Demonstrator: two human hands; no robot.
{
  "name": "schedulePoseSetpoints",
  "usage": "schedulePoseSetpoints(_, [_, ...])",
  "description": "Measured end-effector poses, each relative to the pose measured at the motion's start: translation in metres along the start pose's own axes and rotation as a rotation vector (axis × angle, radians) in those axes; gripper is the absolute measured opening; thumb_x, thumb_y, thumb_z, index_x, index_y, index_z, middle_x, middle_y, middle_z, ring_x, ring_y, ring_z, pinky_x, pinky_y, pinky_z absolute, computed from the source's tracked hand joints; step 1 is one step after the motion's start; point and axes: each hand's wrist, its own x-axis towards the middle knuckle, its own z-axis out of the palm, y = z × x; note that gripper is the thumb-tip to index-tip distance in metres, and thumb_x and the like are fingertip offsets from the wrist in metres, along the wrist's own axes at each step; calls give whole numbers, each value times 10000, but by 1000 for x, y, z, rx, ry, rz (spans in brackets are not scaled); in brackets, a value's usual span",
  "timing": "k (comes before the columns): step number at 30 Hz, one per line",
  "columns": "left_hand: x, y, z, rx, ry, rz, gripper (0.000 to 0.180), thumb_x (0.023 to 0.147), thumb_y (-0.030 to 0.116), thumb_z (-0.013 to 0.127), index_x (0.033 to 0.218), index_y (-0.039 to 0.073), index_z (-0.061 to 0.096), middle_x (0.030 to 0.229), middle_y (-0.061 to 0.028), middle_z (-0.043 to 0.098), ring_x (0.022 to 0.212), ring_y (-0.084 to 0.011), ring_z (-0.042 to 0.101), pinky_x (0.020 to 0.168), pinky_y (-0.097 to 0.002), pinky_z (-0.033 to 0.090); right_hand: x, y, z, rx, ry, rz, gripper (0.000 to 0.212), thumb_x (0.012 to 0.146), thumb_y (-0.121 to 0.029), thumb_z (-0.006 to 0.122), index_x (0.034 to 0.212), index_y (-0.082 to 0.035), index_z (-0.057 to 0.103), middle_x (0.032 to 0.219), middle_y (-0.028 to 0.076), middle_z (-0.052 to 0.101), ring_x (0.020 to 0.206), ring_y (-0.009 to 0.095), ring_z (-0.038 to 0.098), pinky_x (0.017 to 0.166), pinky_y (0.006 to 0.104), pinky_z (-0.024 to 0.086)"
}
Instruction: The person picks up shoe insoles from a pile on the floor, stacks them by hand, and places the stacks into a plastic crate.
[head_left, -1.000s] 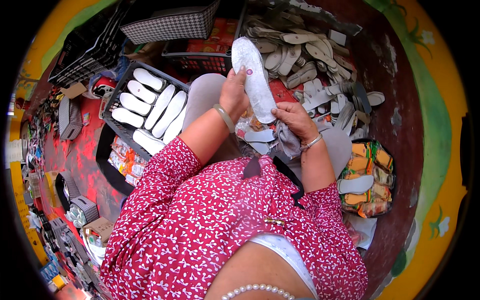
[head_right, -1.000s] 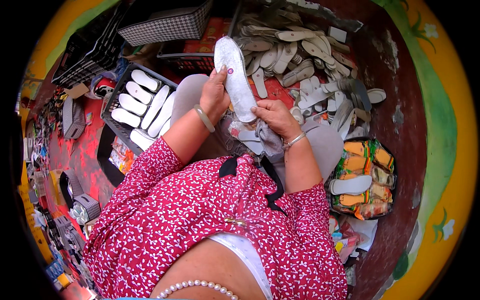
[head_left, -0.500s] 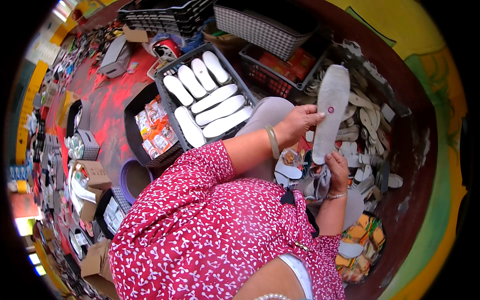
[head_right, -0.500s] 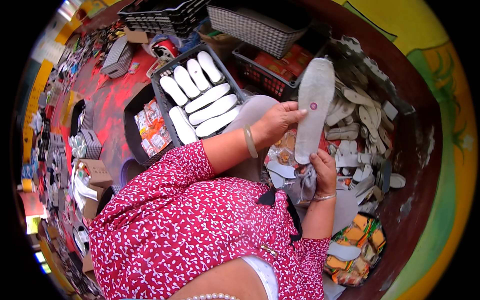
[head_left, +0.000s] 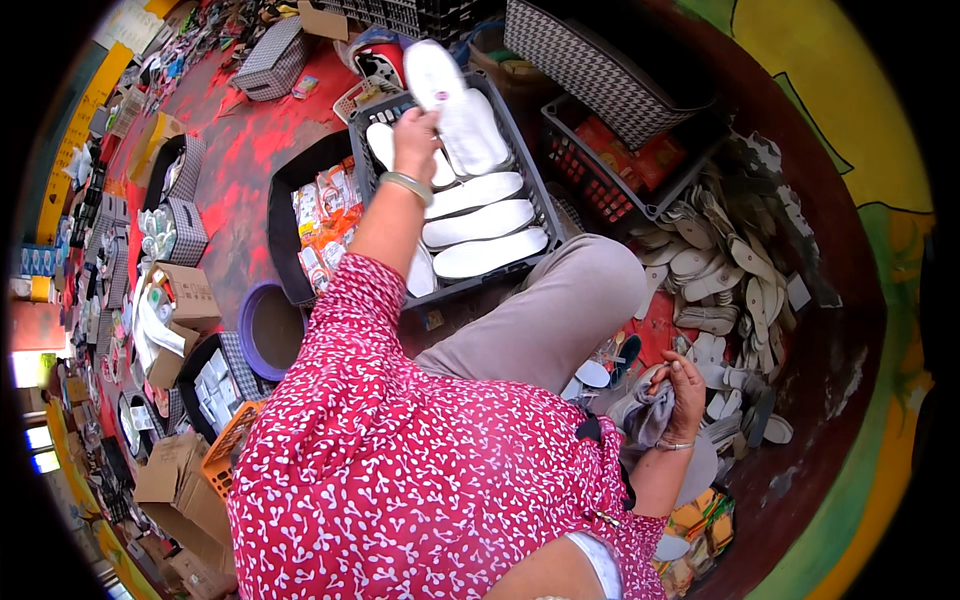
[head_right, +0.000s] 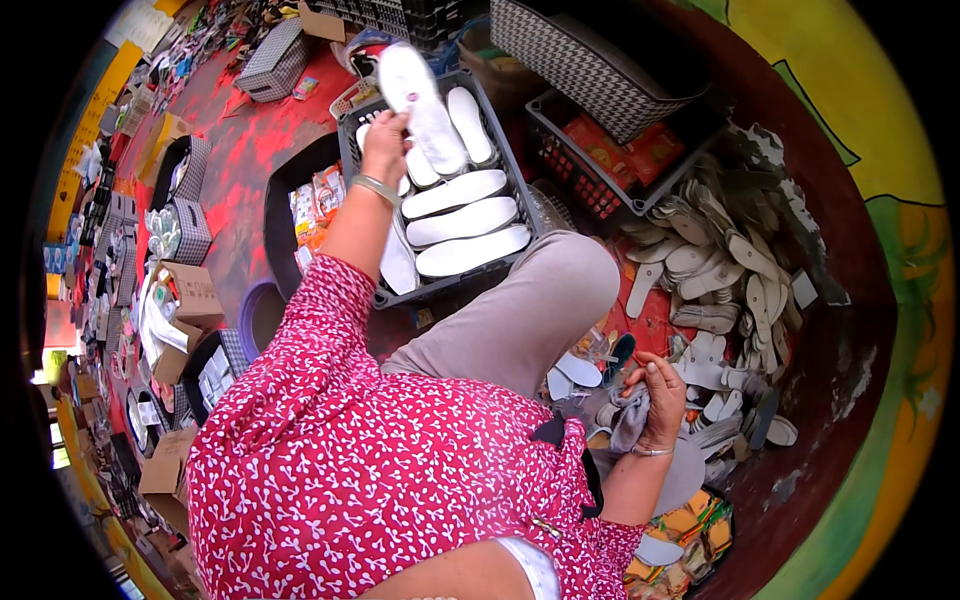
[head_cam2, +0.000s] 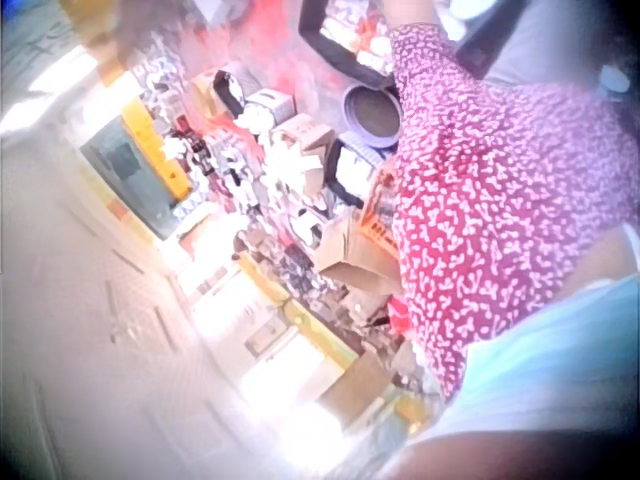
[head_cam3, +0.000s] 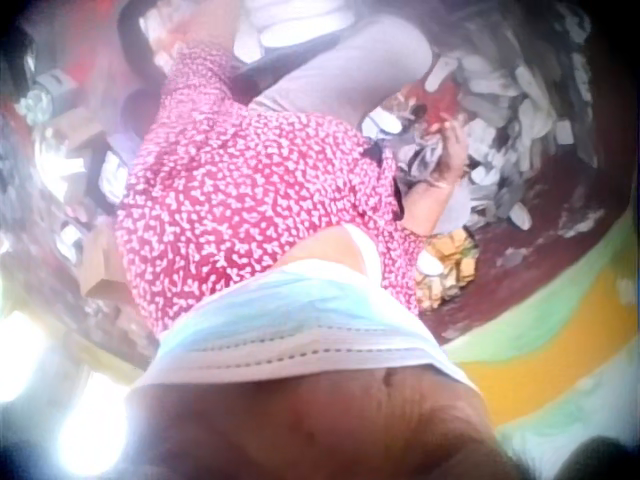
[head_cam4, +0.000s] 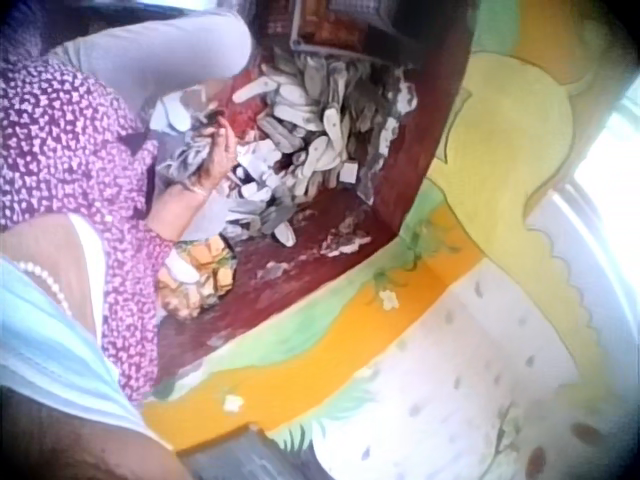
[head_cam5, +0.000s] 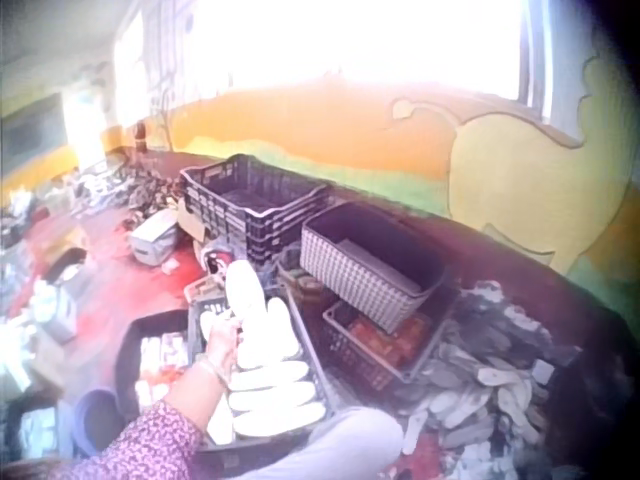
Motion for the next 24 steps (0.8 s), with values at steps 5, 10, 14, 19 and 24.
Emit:
schedulePoseSetpoints(5, [61, -39, -99, 64, 266, -160, 118, 890, 139, 504, 947, 94, 597, 793, -1, 603, 627, -106, 521, 531, -236, 399, 20, 12, 2, -27, 5, 75, 285, 911, -185, 547, 1082, 43, 570, 715, 95, 605, 536, 152, 577, 504, 239, 481])
schedulePoseSetpoints(10, [93, -85, -125, 120, 163, -303, 113, 907, 119, 456, 925, 95, 565, 822, -13, 584, 678, -132, 535, 566, -267, 434, 31, 16, 8, -65, 44, 136, 287, 913, -196, 542, 1062, 47, 573, 702, 93, 603, 528, 152, 572, 500, 243, 483])
schedulePoseSetpoints(14, [112, -107, -99, 147, 152, -431, 93, 925, 134, 451, 965, 101, 528, 823, -9, 584, 675, -126, 537, 522, -215, 422, 42, 18, 14, -97, 38, 137, 286, 919, -207, 531, 1038, 49, 576, 692, 92, 599, 534, 154, 564, 508, 250, 481])
schedulePoseSetpoints(19, [134, -131, -82, 323, 188, -466, 120, 911, 127, 470, 954, 47, 548, 833, -55, 545, 687, -171, 533, 550, -272, 469, 51, 20, 14, -106, 50, 180, 312, 916, -235, 533, 1027, 53, 578, 686, 92, 598, 540, 155, 565, 511, 253, 478])
schedulePoseSetpoints(24, [145, -137, -76, 636, 139, -515, 163, 923, 144, 456, 976, 20, 547, 814, -66, 538, 650, -168, 537, 529, -264, 470, 56, 24, 16, -128, 91, 213, 323, 914, -250, 532, 1029, 48, 579, 684, 99, 602, 547, 162, 571, 517, 256, 480])
